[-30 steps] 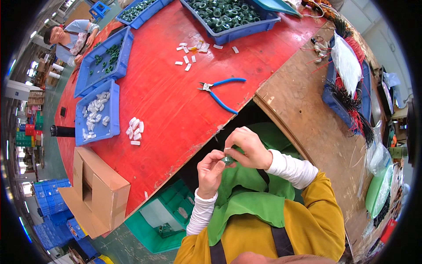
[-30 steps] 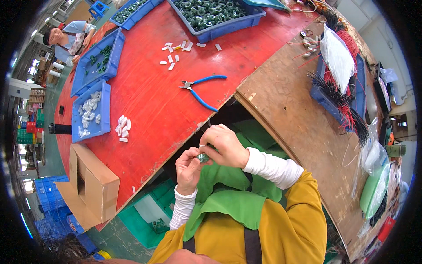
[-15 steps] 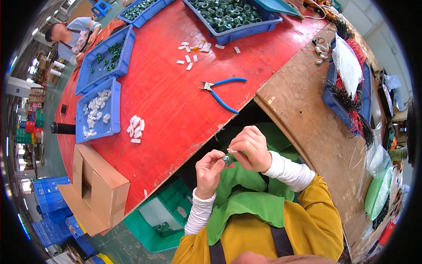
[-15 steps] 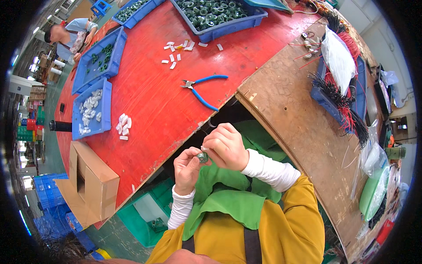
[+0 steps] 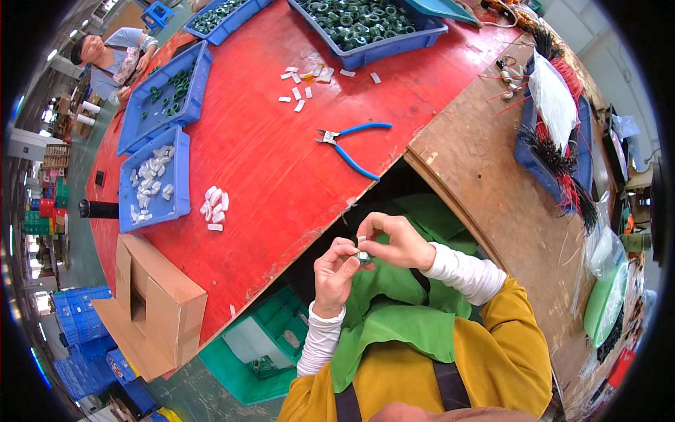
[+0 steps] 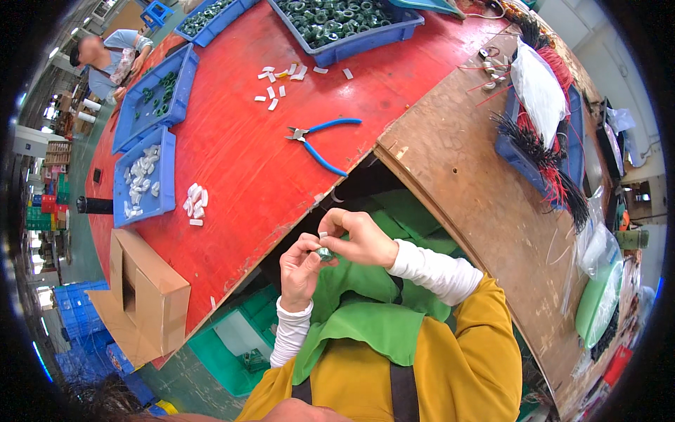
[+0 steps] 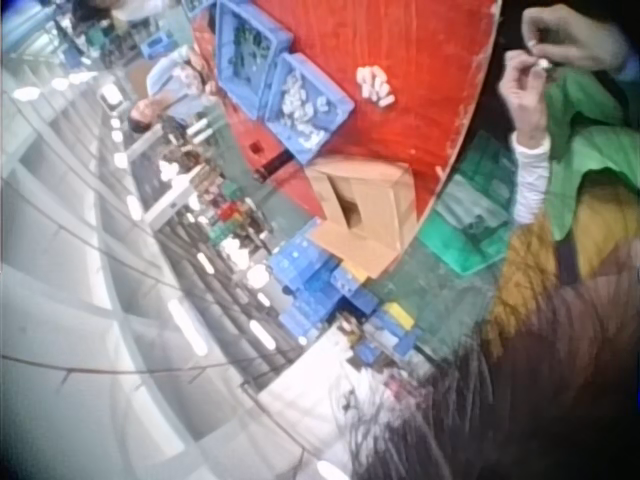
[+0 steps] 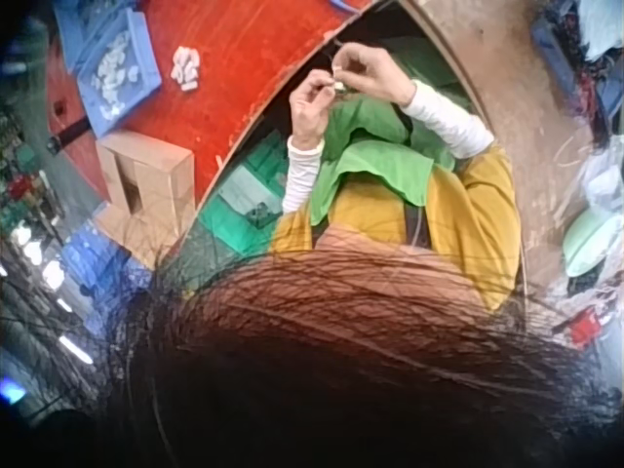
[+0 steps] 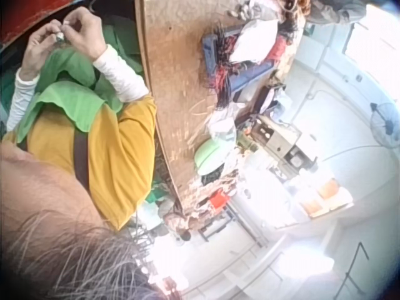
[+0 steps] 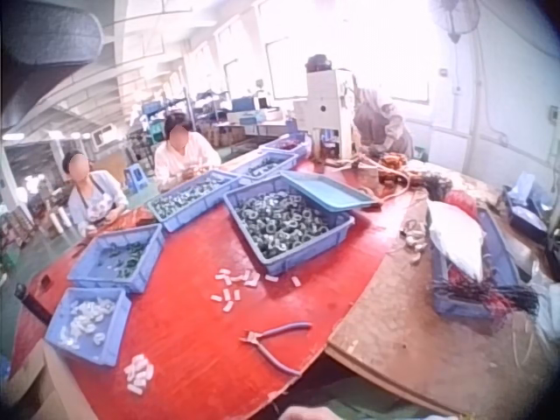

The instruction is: The person assembles small green plastic housings and white plastic inserts by hand, taking parts from plastic bins and pressing them together.

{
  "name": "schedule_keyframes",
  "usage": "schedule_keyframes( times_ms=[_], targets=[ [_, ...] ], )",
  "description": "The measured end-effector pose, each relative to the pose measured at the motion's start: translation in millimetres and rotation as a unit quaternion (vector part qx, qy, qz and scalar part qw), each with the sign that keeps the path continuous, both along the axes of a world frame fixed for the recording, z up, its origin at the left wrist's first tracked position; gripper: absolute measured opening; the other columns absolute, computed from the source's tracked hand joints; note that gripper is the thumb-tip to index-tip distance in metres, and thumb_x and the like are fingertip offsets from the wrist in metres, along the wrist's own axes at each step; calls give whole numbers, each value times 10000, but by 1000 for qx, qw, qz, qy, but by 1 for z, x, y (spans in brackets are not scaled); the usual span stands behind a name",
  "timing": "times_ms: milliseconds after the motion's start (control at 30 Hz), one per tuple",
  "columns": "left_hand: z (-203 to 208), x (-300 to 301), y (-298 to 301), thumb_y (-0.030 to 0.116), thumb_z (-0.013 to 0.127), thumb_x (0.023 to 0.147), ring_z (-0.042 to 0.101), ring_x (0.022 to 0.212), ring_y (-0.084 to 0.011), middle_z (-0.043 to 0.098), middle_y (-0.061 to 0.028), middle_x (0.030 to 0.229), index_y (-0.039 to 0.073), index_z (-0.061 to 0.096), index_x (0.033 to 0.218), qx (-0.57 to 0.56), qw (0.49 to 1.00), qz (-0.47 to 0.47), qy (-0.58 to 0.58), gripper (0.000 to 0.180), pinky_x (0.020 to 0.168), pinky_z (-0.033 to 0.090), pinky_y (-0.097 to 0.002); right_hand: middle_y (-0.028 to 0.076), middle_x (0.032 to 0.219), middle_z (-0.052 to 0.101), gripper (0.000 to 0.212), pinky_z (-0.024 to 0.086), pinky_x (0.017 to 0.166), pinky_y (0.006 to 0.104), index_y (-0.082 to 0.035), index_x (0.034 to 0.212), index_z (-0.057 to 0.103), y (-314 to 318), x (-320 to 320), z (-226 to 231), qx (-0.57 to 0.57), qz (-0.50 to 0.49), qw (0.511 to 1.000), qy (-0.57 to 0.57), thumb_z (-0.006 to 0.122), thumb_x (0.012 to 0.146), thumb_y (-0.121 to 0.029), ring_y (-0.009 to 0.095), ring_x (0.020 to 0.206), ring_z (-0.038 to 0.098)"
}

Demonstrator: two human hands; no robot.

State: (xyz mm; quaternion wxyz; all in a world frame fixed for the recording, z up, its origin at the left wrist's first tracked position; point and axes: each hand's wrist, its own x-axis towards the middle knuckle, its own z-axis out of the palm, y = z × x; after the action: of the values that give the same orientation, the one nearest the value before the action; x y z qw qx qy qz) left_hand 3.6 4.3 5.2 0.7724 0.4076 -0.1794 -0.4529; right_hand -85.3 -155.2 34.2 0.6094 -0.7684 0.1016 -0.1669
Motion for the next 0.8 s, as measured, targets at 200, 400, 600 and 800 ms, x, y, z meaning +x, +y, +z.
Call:
schedule_keyframes(
  times_ms=[200, 400, 600, 800],
  targets=[
    [2, -2, -2, 97, 632, 893, 640, 885, -208, 552, -78, 1012, 14, 621, 1003, -23, 999, -7, 49, 138, 772, 591, -381, 7, 814, 617, 150, 480, 646, 227, 11, 908, 610, 6, -7, -9, 372, 32, 924, 84, 651, 891, -133, 66, 754, 585],
    [-1, -4, -4, 60, 610, 901, 633, 924, -211, 558, -81, 1081, 7, 600, 1025, -37, 994, 18, 106, 135, 822, 582, -417, 54, 866, 624, 196, 488, 675, 262, 26, 1021, 637, 13, -14, -10, 232, 11, 971, 49, 572, 937, -139, 116, 770, 608],
    [-5, -7, -6, 63, 585, 919, 636, 920, -213, 593, -99, 1075, 15, 589, 1025, -26, 988, 62, 136, 116, 830, 571, -418, 120, 891, 605, 120, 505, 676, 326, 15, 953, 662, 21, -15, -12, -18, -60, 997, -42, 621, 867, -59, 249, 791, 620],
    [-4, -9, -8, 66, 571, 931, 633, 904, -191, 626, -95, 1018, 24, 563, 1047, -42, 988, 53, 140, 124, 838, 546, -395, 113, 903, 595, 133, 497, 652, 349, 5, 932, 652, 25, -15, -10, -29, -98, 993, -51, 673, 813, -52, 257, 781, 598]
  ],
)
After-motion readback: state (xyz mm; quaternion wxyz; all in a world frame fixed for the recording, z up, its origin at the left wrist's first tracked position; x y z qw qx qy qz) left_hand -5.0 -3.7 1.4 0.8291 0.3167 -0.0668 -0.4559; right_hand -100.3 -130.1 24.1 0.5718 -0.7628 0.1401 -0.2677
